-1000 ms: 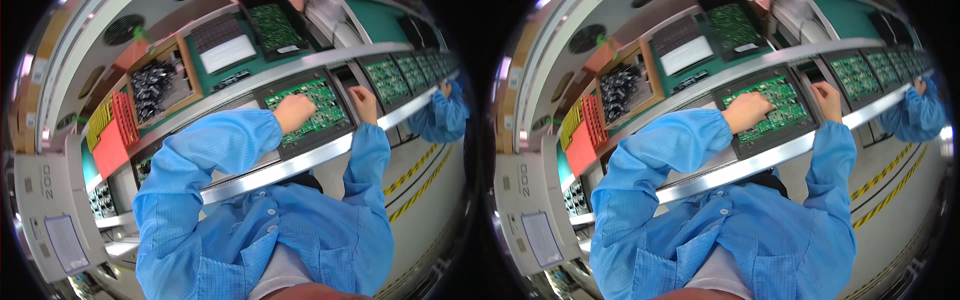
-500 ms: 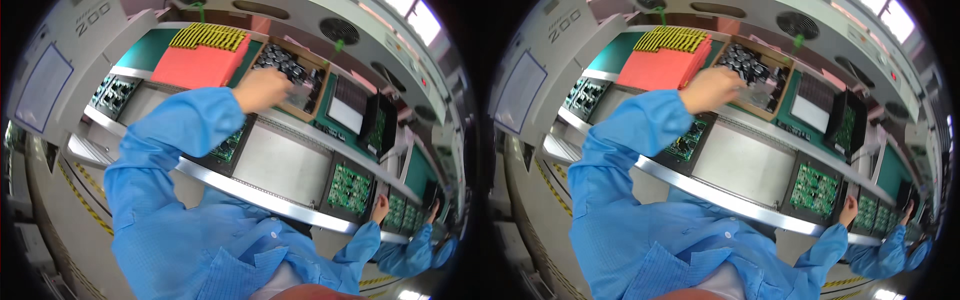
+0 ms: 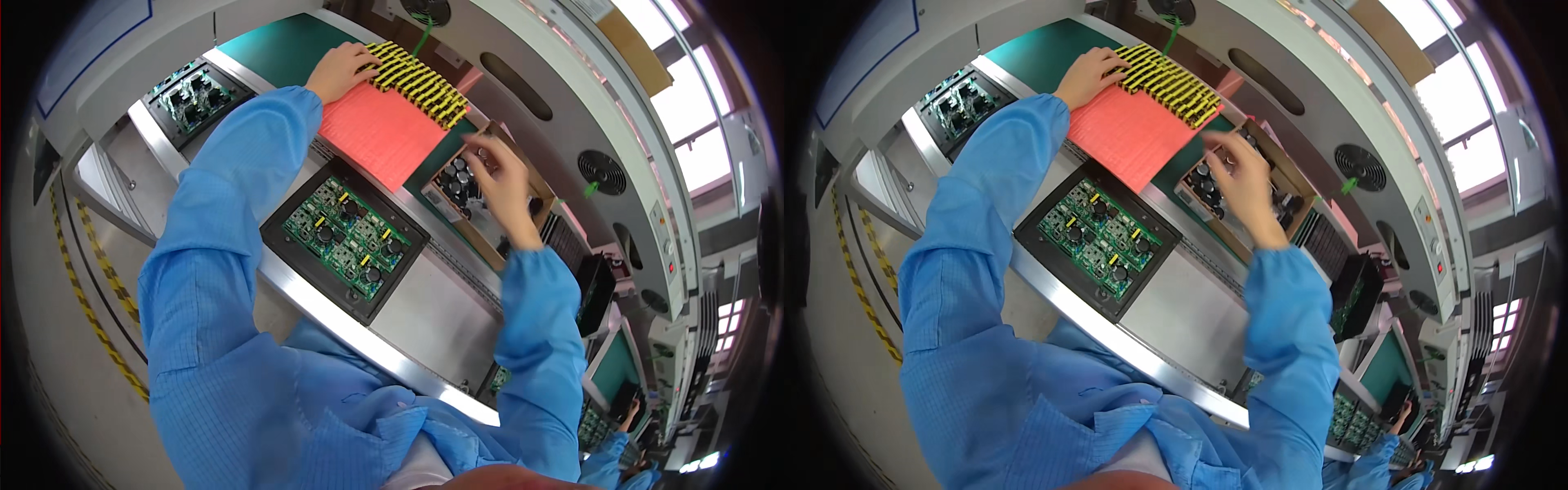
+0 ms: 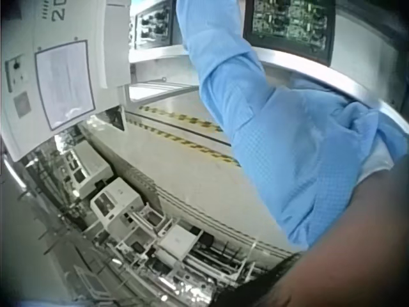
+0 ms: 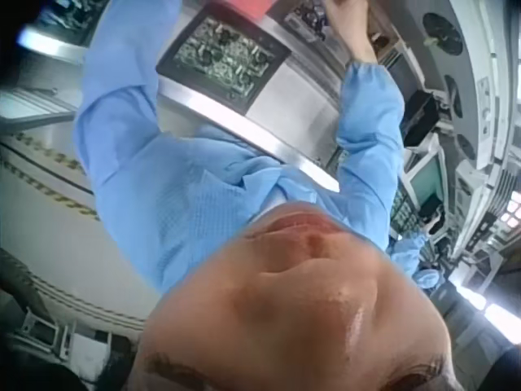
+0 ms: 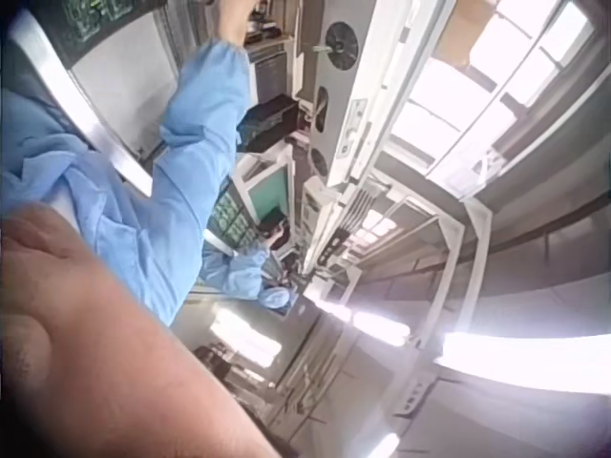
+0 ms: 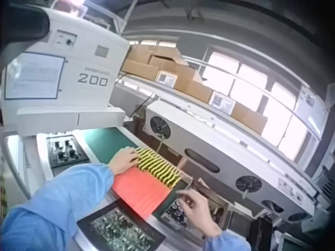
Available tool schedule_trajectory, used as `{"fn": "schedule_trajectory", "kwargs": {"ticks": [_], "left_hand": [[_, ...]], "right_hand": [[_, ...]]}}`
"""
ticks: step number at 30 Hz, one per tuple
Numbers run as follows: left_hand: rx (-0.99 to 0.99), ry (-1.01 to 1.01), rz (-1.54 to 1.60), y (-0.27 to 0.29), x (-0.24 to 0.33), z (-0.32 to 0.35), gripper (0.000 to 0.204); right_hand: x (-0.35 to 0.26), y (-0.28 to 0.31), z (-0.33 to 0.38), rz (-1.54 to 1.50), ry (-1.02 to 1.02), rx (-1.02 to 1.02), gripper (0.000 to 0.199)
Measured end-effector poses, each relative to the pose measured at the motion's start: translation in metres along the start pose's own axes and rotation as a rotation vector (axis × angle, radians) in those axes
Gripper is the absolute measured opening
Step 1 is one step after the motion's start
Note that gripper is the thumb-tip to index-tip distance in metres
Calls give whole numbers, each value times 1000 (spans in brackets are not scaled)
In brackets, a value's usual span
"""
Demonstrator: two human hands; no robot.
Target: Manually attaching components to printed circuit boards at an assembly line station.
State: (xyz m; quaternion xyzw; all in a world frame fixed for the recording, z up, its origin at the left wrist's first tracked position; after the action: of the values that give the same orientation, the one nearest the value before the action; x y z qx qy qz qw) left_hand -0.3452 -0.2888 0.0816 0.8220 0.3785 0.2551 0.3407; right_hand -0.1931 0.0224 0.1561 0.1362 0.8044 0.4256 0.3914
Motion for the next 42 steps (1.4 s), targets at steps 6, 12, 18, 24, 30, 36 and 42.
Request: {"fn": "schedule_trajectory", "kwargs": {"ticks": [6, 12, 18, 24, 30, 36, 42], "left_hand": [[76, -61, 40, -12, -7, 0, 18], [50, -63, -38, -15, -6, 12, 19], [93, -41, 116, 4, -2, 6, 15], [164, -147, 126, 16, 0, 17, 20], [172, -174, 146, 20, -12, 12, 23], [110, -167, 6, 1, -20, 17, 19], [186, -5, 284, 7, -12, 14, 17]], "right_hand": [[-92, -85, -127, 101, 434, -169, 30], [-263, -46, -32, 229, 760, -499, 21], [-246, -38, -9, 175, 800, -528, 18], [-268, -88, -19, 87, 935, -605, 16], [-275, -106, -20, 114, 948, -644, 18], [-232, -146, -77, 76, 968, -336, 14], [-40, -119, -177, 362, 140, 268, 17]]}}
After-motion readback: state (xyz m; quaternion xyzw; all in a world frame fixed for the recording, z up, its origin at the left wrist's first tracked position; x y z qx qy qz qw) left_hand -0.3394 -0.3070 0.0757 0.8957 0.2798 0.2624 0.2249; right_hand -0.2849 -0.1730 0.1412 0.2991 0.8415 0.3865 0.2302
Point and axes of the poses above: each hand's wrist, its own z-axis away from the middle knuckle, its own y-axis out of the back of the hand, x = y × z, the point moved 5 cm from there along -z, towards the middle knuckle, and after that the axes turned 13 degrees about -x, right-handed, at the moved point
